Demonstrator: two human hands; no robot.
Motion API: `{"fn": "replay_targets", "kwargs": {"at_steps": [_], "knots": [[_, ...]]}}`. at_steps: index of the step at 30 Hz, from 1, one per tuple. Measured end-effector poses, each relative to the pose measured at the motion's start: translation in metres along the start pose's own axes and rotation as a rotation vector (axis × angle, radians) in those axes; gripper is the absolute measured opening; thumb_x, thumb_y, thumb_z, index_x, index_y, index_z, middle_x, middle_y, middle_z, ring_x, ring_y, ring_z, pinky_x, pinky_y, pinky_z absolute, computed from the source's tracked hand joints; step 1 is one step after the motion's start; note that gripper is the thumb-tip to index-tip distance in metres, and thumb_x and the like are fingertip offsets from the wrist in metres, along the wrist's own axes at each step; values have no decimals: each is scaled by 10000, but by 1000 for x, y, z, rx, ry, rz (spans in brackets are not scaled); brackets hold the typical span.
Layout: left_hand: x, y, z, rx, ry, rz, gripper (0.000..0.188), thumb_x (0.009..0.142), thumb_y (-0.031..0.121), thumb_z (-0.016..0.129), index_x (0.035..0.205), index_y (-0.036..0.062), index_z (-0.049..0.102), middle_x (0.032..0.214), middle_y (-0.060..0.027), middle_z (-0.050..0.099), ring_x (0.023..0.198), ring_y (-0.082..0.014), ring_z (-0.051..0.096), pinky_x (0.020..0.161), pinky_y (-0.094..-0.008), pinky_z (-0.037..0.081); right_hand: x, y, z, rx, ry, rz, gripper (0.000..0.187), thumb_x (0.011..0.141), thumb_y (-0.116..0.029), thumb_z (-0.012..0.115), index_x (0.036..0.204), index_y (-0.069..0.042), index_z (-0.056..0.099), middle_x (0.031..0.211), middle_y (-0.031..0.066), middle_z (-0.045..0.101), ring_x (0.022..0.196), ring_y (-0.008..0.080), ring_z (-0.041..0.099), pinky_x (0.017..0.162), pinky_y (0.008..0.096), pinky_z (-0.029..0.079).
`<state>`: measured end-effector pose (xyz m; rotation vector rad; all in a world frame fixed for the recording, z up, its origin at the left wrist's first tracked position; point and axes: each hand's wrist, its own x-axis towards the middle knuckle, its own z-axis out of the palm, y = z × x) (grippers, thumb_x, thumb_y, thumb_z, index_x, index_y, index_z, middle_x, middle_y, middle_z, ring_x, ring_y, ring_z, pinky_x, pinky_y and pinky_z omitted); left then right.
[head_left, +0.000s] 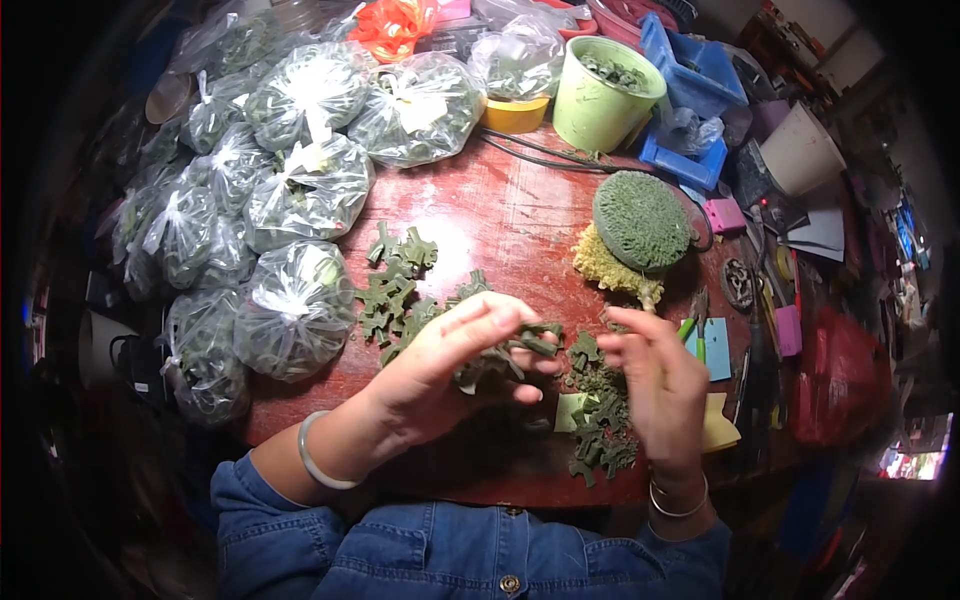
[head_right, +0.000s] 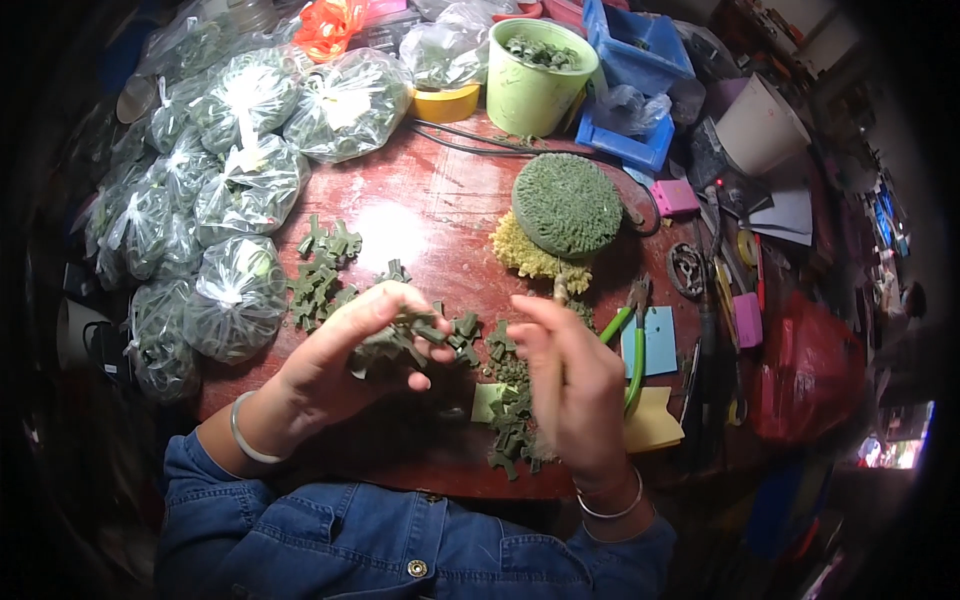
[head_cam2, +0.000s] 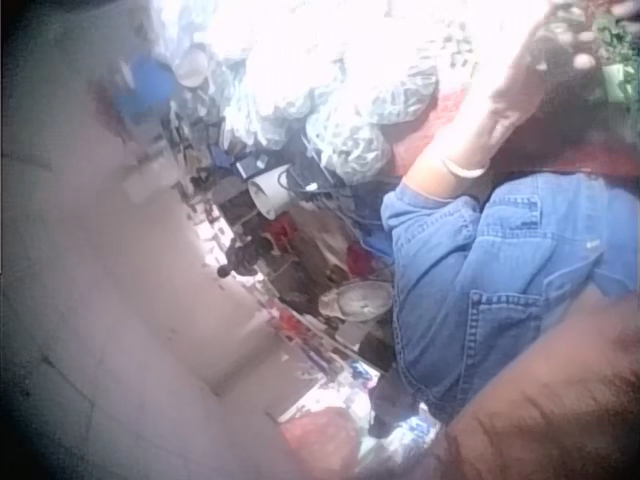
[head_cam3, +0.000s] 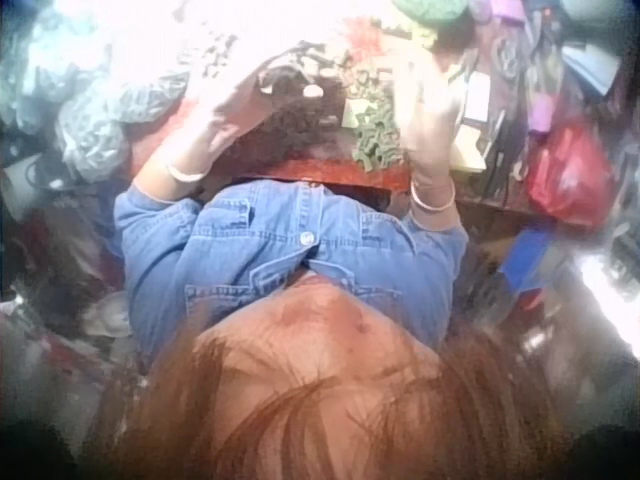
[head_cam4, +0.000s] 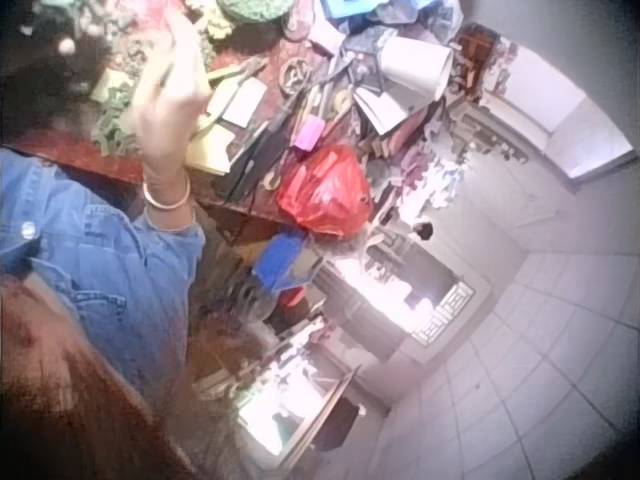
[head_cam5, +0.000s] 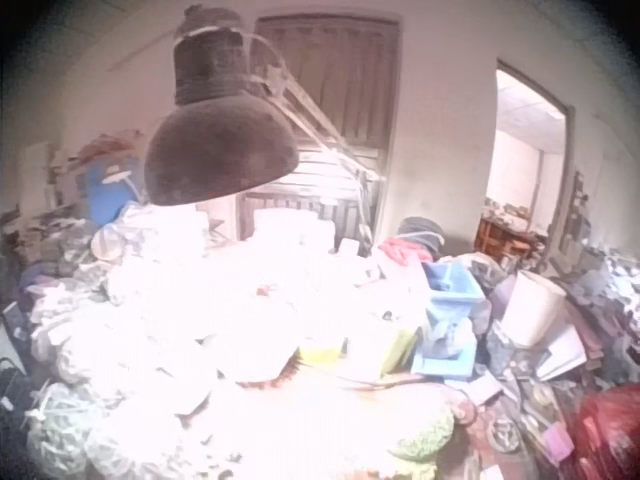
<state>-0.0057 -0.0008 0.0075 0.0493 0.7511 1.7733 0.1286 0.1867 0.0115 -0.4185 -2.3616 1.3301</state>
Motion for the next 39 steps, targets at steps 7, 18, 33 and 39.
{"fn": "replay_targets", "kwargs": {"at_steps": [7,18,33,39], "knots": [[-1,-2,-8,13,0,0,109,910,72,660,976,92,576,981,-42,640,987,-181,660,786,-324,571,4,-1,2,-558,-199,-286,361,751,-88,754,1082,-36,617,884,127,583,854,307,568,736,408,470],[-1,-8,-5,282,14,18,181,912,52,656,1072,58,572,926,-17,597,805,-101,625,580,-214,491,5,-2,8,-582,-150,-394,297,774,-75,740,1047,-9,643,834,127,582,784,303,581,681,396,491],[5,-25,-10,844,-108,350,264,878,106,717,1104,49,593,1020,-3,605,922,-66,563,829,-241,470,-8,-13,17,-50,-76,-463,270,825,52,704,1087,11,654,919,166,669,786,270,672,685,315,538],[-3,-12,0,633,20,93,235,890,84,707,1098,33,608,999,1,628,808,-47,607,626,-203,483,-7,-10,-6,494,-88,-32,432,991,-322,568,1235,34,573,1022,99,604,970,168,601,889,275,470]]}}
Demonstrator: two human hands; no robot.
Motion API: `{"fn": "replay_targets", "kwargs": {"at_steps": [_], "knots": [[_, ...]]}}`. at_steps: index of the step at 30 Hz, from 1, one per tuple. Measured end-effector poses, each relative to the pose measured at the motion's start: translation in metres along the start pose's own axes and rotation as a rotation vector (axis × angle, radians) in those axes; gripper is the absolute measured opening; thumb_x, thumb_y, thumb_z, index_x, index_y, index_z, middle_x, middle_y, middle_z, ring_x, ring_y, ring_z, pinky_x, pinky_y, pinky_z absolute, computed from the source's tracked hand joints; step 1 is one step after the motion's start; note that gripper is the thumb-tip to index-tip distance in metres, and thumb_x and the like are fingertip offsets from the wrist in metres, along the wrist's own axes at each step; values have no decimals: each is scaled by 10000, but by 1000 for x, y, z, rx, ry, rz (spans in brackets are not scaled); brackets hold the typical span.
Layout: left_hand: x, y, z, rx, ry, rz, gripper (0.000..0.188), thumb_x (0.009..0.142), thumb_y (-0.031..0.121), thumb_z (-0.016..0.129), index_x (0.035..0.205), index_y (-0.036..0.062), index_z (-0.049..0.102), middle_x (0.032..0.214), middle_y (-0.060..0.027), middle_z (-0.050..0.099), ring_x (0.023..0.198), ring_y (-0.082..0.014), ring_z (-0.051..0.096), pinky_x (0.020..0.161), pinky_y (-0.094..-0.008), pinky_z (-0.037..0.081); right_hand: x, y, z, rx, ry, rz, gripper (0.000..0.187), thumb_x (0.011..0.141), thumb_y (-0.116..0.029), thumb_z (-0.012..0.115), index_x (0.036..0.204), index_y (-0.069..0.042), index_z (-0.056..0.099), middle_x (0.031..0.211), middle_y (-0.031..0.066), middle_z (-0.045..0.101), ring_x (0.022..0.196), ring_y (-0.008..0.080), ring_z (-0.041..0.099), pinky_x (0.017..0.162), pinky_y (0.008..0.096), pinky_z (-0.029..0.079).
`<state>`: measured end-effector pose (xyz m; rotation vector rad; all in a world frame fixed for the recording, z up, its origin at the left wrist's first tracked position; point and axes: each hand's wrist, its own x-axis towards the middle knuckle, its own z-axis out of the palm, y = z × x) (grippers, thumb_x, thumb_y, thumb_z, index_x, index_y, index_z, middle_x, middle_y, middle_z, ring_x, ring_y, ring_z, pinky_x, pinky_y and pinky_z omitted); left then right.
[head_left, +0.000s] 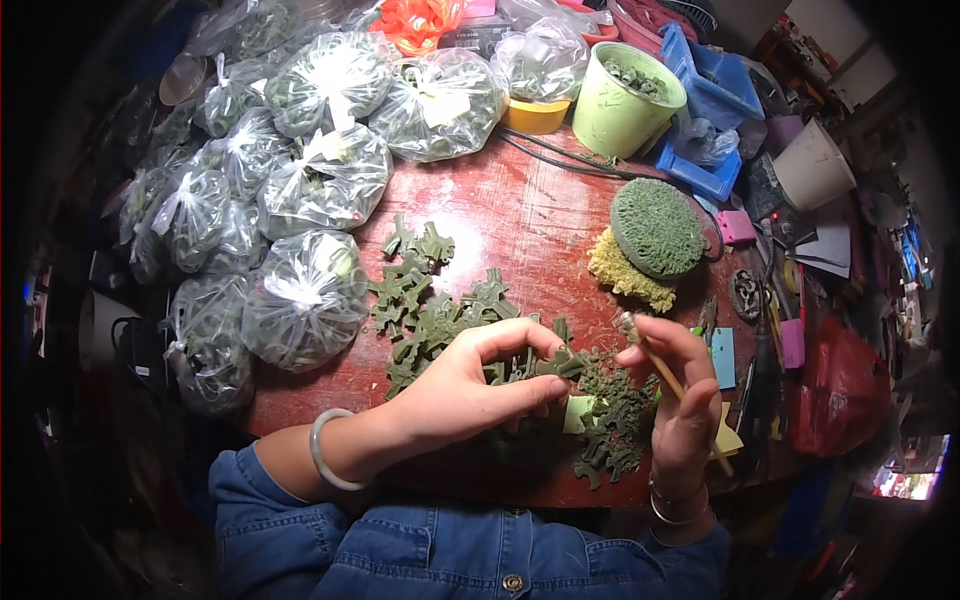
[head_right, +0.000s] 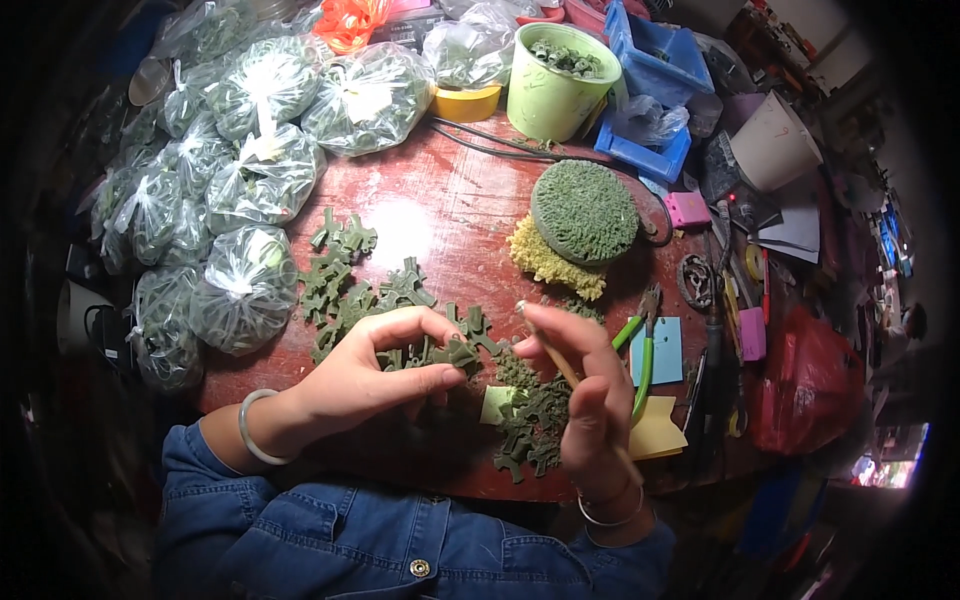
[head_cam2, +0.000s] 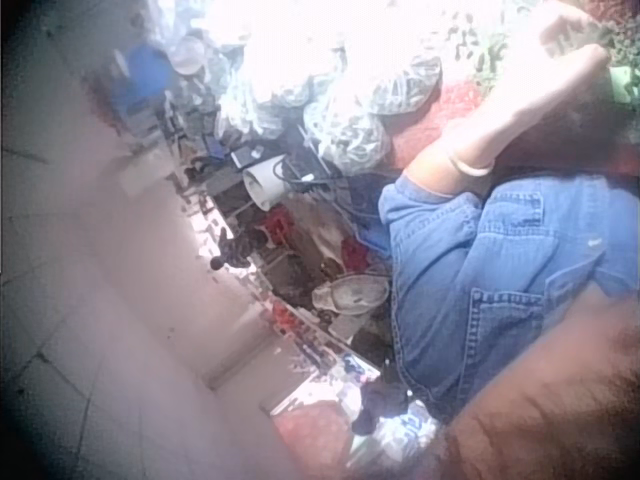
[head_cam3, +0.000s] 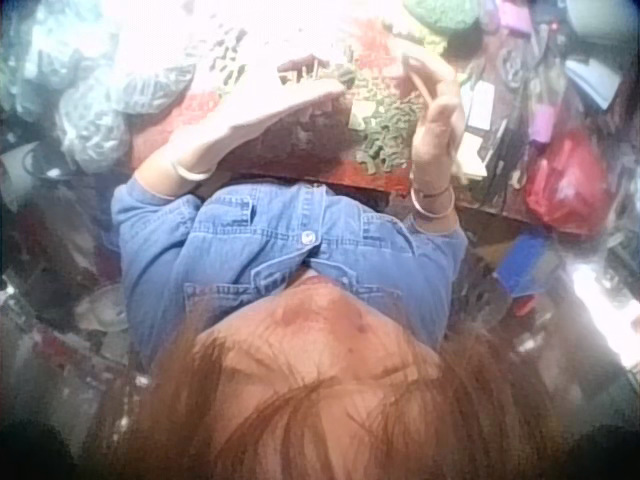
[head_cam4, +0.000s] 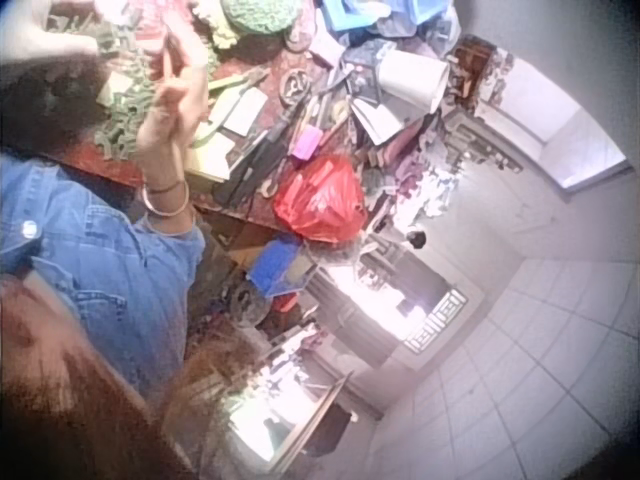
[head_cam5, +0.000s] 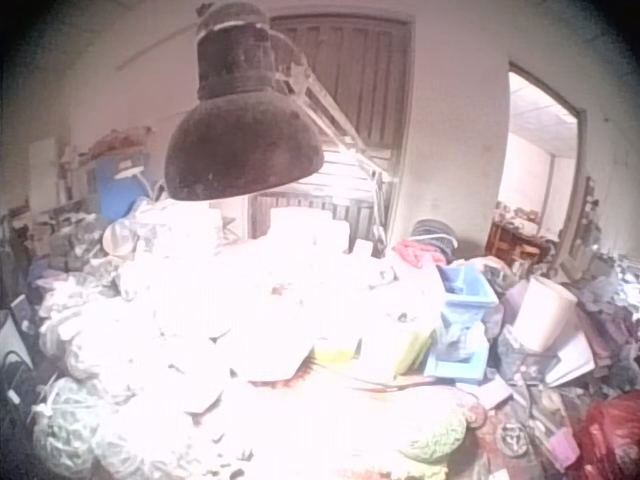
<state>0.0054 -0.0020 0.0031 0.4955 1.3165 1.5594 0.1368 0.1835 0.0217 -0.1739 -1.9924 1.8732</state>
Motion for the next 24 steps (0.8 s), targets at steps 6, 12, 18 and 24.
{"fn": "replay_targets", "kwargs": {"at_steps": [6,12,18,24], "knots": [[3,-2,-1,166,6,142,227,903,74,687,1114,23,619,960,-2,637,786,-41,603,597,-192,473,3,-2,0,-49,11,38,196,933,-45,612,1097,58,637,969,96,617,924,146,614,840,251,486],[4,-6,-2,266,5,208,224,882,104,689,1076,3,641,947,-43,653,928,-97,587,860,-268,469,3,5,0,-98,3,22,112,892,16,640,993,48,679,929,106,659,791,133,609,720,248,477],[2,-7,-1,258,9,198,241,870,107,696,1082,8,637,948,-47,646,930,-109,588,869,-275,470,2,-1,5,-200,-32,-47,103,873,17,650,965,16,695,858,97,677,766,174,604,690,280,470],[5,-11,-1,311,55,275,192,867,75,696,1034,17,622,931,-32,617,882,-94,573,814,-261,474,5,-3,4,-336,-141,-213,138,835,5,685,971,-6,701,830,89,656,733,202,585,678,307,468]]}}
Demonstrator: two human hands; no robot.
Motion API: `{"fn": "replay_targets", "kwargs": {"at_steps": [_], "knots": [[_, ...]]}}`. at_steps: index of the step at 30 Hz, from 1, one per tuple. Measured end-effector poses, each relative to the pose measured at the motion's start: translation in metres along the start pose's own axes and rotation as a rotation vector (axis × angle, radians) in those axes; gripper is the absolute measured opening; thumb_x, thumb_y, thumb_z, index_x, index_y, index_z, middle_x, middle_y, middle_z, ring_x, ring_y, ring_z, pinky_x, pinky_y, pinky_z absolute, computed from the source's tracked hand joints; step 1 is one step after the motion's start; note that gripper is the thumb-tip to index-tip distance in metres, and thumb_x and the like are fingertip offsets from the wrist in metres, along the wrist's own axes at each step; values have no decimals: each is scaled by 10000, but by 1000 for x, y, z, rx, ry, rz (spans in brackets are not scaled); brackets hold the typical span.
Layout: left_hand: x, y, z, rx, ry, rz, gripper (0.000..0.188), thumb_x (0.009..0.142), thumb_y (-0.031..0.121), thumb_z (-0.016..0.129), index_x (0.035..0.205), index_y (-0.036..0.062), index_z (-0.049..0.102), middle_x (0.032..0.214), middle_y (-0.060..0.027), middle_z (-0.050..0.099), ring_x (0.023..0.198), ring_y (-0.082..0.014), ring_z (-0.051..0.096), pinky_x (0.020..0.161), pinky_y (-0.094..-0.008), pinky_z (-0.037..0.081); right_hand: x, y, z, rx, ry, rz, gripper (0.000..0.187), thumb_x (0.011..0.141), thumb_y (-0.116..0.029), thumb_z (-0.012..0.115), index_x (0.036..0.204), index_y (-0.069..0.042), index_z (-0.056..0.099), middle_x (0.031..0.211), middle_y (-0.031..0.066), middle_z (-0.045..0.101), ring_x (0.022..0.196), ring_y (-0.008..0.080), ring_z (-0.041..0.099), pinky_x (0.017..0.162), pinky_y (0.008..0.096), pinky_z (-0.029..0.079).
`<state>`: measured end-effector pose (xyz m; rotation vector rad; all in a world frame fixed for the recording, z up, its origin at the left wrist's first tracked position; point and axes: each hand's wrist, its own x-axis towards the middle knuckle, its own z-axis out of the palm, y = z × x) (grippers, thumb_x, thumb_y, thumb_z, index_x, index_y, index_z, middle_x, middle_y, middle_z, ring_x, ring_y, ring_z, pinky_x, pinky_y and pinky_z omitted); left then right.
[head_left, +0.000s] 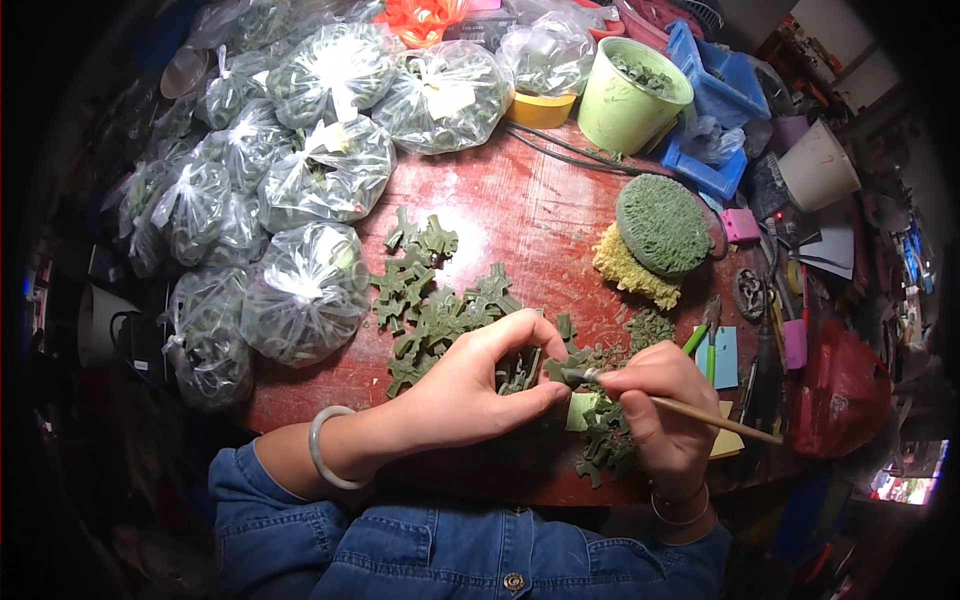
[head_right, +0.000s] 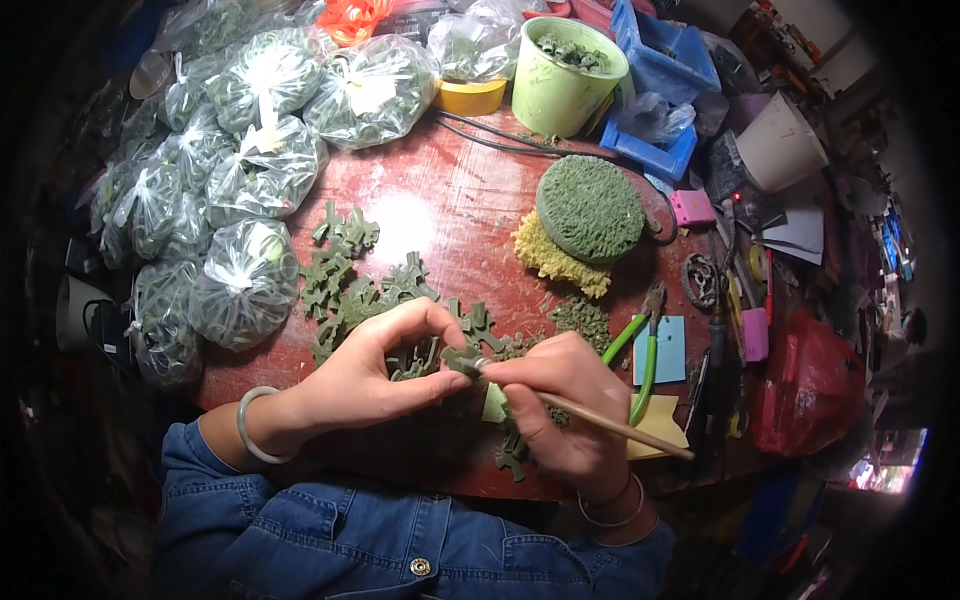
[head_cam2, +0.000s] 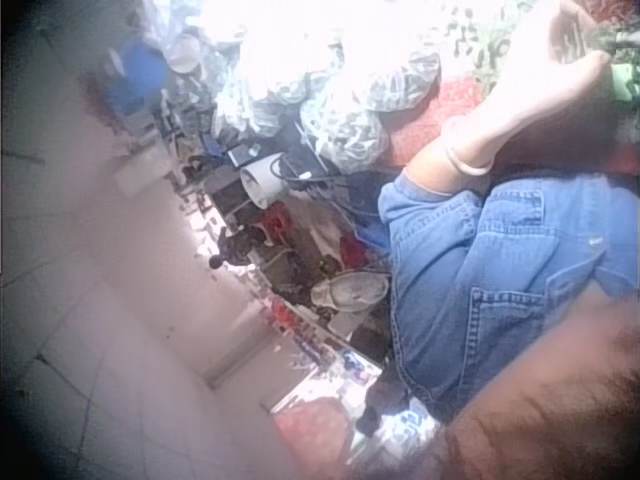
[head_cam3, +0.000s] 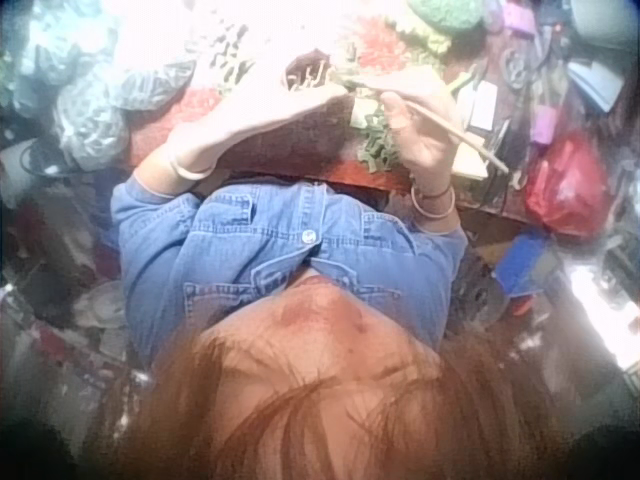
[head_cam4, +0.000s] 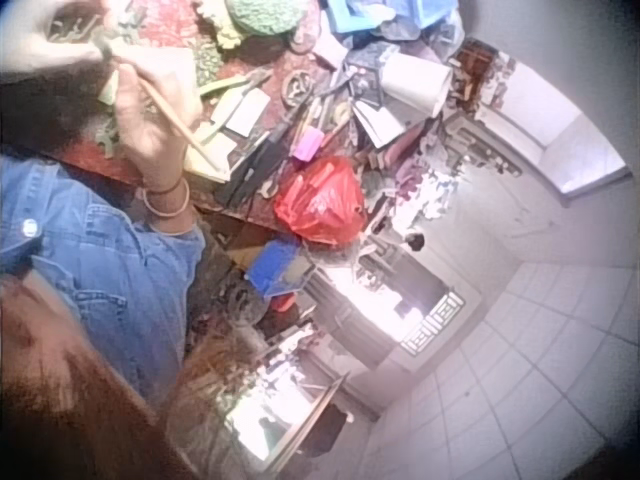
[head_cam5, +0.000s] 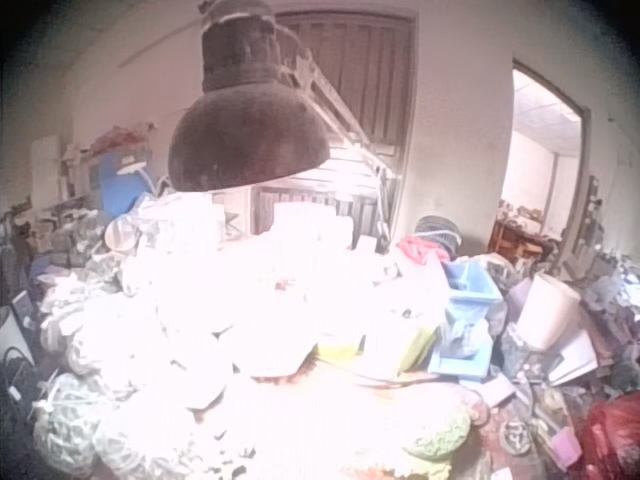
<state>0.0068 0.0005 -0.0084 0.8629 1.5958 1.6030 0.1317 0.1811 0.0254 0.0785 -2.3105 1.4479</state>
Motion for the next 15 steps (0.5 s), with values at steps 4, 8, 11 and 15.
{"fn": "replay_targets", "kwargs": {"at_steps": [4,8,11,15], "knots": [[-1,4,-3,145,-94,21,218,862,61,706,1056,17,617,917,-28,604,861,-84,561,778,-255,462,2,0,4,-39,-106,-21,175,803,39,677,969,-12,699,821,74,642,739,233,582,681,320,471],[0,7,-1,113,-119,-9,184,842,75,691,992,9,609,831,-72,624,781,-127,590,735,-290,483,3,-1,5,-84,-74,-60,181,800,50,672,968,-13,699,823,75,642,745,232,583,685,323,474],[0,1,0,77,-119,62,188,841,73,690,996,6,609,813,-69,624,759,-127,591,723,-290,487,2,-2,4,-81,-59,-63,192,800,53,673,978,-13,697,832,80,642,749,232,584,684,327,478],[-1,2,1,97,-85,72,188,842,71,690,1000,7,611,815,-75,629,760,-132,598,722,-293,490,1,-3,6,-122,-95,-95,202,797,49,678,990,-12,693,834,90,636,733,240,584,668,330,482]]}}
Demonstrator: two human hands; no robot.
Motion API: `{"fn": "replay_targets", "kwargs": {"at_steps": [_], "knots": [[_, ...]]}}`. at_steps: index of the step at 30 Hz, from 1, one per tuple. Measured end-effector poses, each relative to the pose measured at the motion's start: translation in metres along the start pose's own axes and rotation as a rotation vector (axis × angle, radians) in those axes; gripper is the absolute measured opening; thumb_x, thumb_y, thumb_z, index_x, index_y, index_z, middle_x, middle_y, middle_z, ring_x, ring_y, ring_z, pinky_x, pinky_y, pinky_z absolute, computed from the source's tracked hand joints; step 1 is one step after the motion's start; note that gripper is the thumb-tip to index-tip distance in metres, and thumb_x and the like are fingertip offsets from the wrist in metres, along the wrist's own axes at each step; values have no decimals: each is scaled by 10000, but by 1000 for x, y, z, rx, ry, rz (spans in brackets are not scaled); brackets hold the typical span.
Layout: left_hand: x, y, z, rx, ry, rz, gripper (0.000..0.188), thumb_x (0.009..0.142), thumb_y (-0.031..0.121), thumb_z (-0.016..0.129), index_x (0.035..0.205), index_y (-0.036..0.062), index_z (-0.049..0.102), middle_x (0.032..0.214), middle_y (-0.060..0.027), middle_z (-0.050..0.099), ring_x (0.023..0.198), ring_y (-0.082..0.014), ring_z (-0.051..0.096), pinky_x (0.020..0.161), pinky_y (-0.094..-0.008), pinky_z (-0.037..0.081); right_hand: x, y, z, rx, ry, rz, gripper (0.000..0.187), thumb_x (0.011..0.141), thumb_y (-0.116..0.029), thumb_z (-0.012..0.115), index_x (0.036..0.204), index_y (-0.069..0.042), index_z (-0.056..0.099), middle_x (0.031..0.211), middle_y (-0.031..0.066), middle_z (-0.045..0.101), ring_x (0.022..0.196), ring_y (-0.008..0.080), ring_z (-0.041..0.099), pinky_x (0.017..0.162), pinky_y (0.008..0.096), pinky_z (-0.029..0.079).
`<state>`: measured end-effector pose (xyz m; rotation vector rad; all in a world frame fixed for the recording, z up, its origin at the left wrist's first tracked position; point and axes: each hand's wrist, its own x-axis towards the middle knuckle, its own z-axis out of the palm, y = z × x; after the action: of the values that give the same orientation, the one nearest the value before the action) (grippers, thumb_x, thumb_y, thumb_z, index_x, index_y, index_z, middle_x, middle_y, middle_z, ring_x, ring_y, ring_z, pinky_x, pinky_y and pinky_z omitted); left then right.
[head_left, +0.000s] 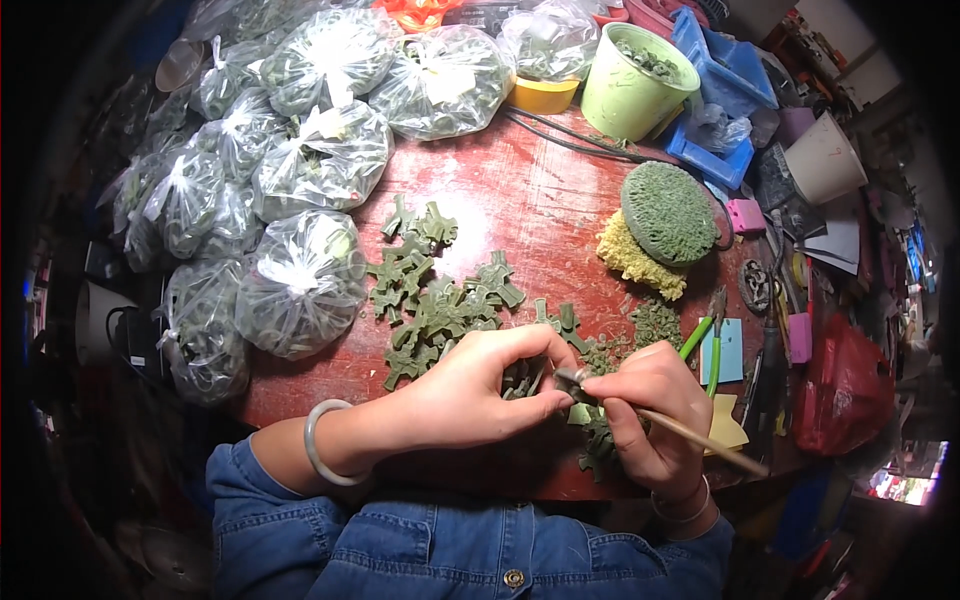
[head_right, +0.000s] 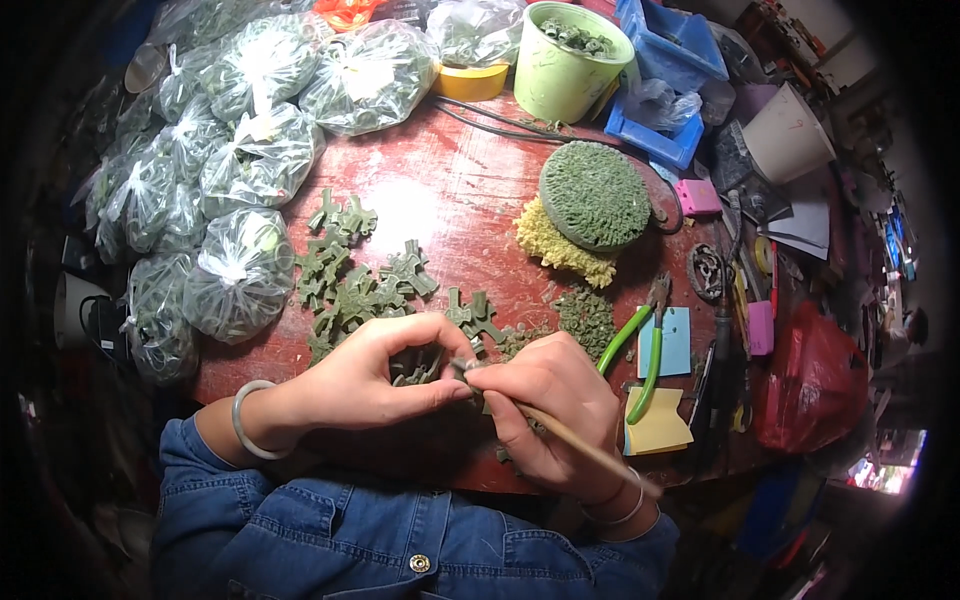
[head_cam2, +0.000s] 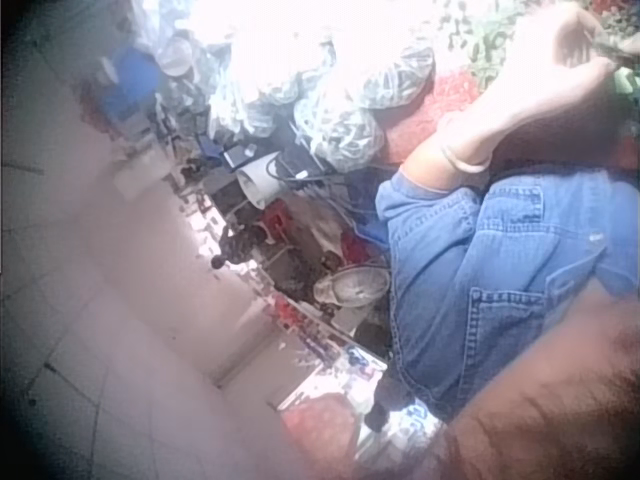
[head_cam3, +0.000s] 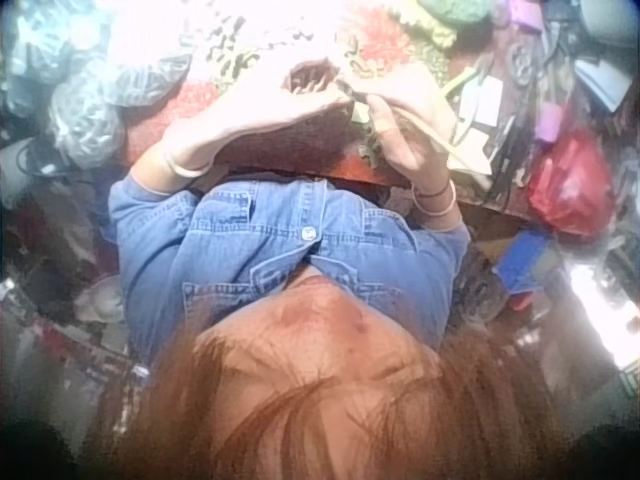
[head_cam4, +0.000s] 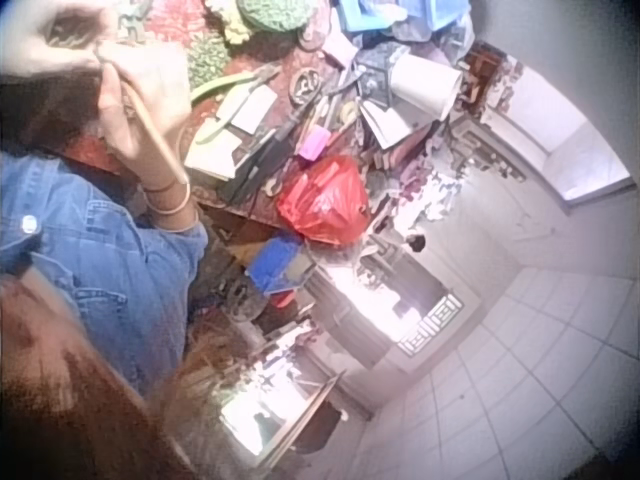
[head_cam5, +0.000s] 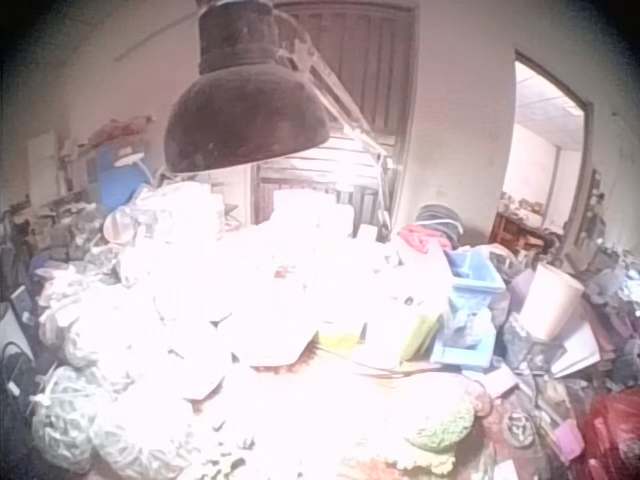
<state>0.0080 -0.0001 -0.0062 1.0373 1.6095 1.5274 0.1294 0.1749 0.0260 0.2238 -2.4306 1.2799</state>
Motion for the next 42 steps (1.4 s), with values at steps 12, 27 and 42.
{"fn": "replay_targets", "kwargs": {"at_steps": [12,27,42], "knots": [[-1,0,-2,2,-13,-70,204,849,61,677,1039,17,615,860,-49,617,790,-111,575,740,-270,471,-2,1,1,-96,-7,-56,194,802,8,701,995,-12,694,828,90,621,708,249,585,640,334,484],[0,1,-2,0,18,-91,225,868,56,658,1088,33,618,898,-9,577,841,-72,531,787,-246,450,-3,2,5,-232,74,-198,232,789,-3,721,1019,-9,693,844,81,608,714,242,584,637,341,496],[0,2,-3,2,5,-81,235,874,40,630,1108,21,614,931,-22,594,887,-81,544,825,-254,451,-1,-2,6,-254,17,-208,310,769,-25,757,1074,-32,702,874,55,603,774,228,590,675,331,509]]}}
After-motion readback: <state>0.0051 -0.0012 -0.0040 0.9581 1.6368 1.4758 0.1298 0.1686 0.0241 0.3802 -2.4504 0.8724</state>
